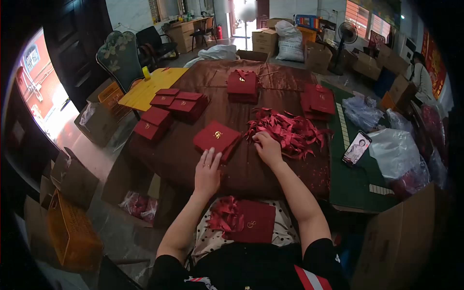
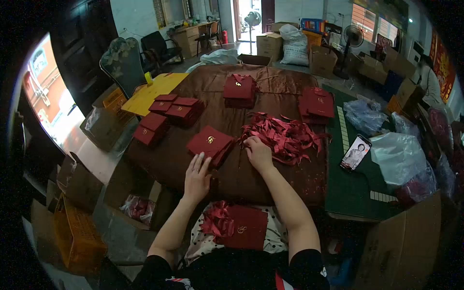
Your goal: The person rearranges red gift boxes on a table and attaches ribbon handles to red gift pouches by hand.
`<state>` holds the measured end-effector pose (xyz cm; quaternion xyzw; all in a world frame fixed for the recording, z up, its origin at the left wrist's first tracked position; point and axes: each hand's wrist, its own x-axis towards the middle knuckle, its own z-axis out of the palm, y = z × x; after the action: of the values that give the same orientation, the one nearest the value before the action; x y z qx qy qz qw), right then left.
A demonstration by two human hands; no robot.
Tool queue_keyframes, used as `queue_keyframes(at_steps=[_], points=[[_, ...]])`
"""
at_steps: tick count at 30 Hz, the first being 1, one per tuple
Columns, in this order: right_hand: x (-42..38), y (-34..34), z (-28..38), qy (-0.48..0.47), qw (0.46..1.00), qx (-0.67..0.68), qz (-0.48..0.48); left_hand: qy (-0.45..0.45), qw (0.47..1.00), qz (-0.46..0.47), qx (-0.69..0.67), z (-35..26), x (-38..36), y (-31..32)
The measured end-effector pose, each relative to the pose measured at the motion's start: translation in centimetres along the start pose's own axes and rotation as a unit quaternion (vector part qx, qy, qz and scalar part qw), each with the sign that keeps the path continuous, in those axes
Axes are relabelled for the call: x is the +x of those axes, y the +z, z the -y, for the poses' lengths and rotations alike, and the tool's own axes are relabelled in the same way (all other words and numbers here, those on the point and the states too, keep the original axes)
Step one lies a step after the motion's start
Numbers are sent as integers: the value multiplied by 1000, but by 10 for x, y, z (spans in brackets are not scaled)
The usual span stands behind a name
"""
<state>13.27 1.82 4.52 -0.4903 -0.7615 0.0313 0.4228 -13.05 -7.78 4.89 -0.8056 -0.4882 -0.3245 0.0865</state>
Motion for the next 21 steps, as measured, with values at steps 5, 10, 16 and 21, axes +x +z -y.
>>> queue_keyframes(at_steps=[5,10,16,21], points=[[6,39,-12,4,986,-157,57,-31,983,126,129,55,27,31],[-23,29,-21,17,980,-186,62,68,994,48,71,44,17,31],[-65,-12,-4,17,986,-153,59,202,978,51,-16,-53,-21,12],[-38,-14,8,-11,994,-100,31,165,976,132,-44,-98,-40,39]])
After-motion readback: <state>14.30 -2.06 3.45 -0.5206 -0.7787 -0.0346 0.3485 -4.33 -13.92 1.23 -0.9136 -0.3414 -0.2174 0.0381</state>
